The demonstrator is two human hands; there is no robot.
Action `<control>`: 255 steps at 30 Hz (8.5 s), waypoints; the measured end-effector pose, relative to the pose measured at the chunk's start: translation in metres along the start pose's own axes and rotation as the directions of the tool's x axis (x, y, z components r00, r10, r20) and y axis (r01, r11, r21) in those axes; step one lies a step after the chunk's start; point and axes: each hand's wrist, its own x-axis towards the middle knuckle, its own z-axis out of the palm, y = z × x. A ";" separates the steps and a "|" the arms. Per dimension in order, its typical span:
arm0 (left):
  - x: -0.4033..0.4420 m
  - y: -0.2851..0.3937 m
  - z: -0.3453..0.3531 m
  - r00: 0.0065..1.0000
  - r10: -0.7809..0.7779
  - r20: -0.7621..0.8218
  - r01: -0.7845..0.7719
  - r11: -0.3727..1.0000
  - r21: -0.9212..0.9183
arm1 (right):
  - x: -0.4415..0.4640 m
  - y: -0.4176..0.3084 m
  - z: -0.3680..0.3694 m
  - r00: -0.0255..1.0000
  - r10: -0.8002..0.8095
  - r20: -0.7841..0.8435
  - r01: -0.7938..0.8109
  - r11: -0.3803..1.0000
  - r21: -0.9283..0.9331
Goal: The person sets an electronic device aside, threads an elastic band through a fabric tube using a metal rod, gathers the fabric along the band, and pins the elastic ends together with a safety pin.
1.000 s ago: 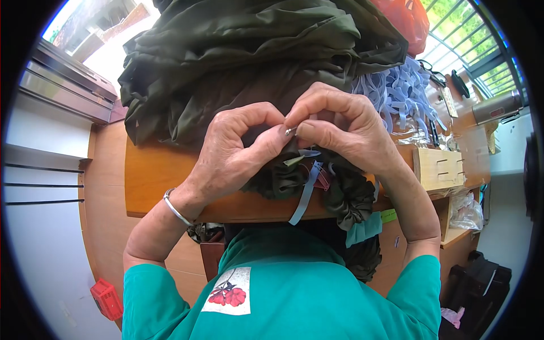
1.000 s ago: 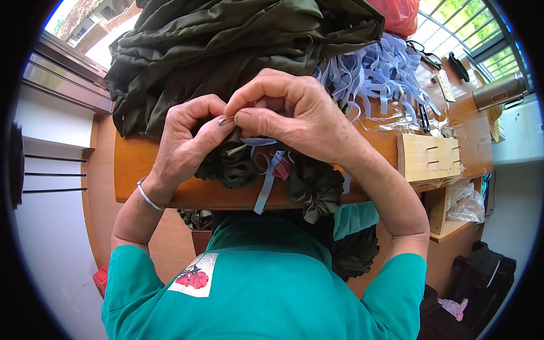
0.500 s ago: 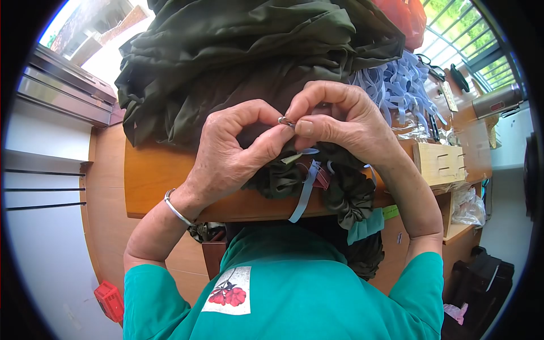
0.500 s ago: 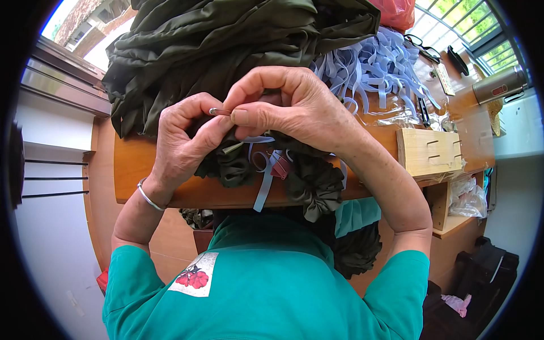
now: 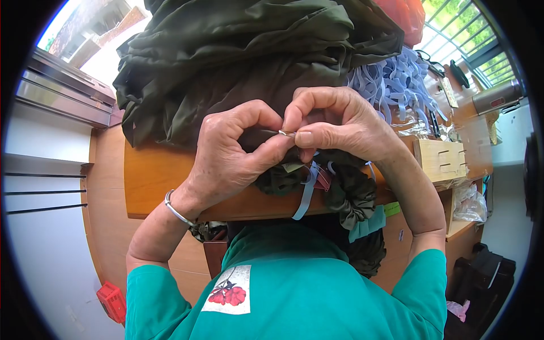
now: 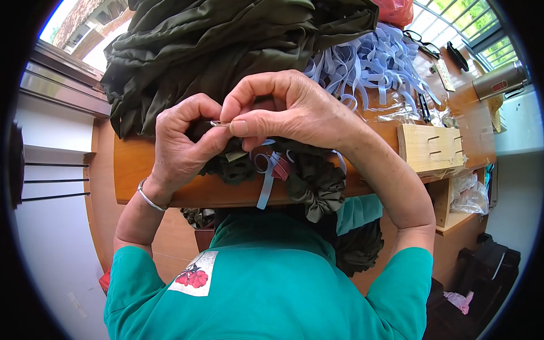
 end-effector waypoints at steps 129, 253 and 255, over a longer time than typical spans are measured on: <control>-0.003 -0.011 -0.006 0.895 -0.171 0.412 0.385 0.763 -0.519 | -0.039 0.015 0.018 0.847 -0.531 0.030 0.190 0.247 -0.950; 0.010 -0.031 -0.010 0.839 0.046 0.543 0.365 0.693 -0.622 | -0.047 -0.012 -0.009 0.973 -0.109 -0.202 -0.038 0.792 -0.609; 0.011 -0.031 -0.012 0.818 0.025 0.574 0.407 0.680 -0.610 | -0.046 -0.012 -0.008 0.975 -0.071 -0.211 -0.070 0.801 -0.595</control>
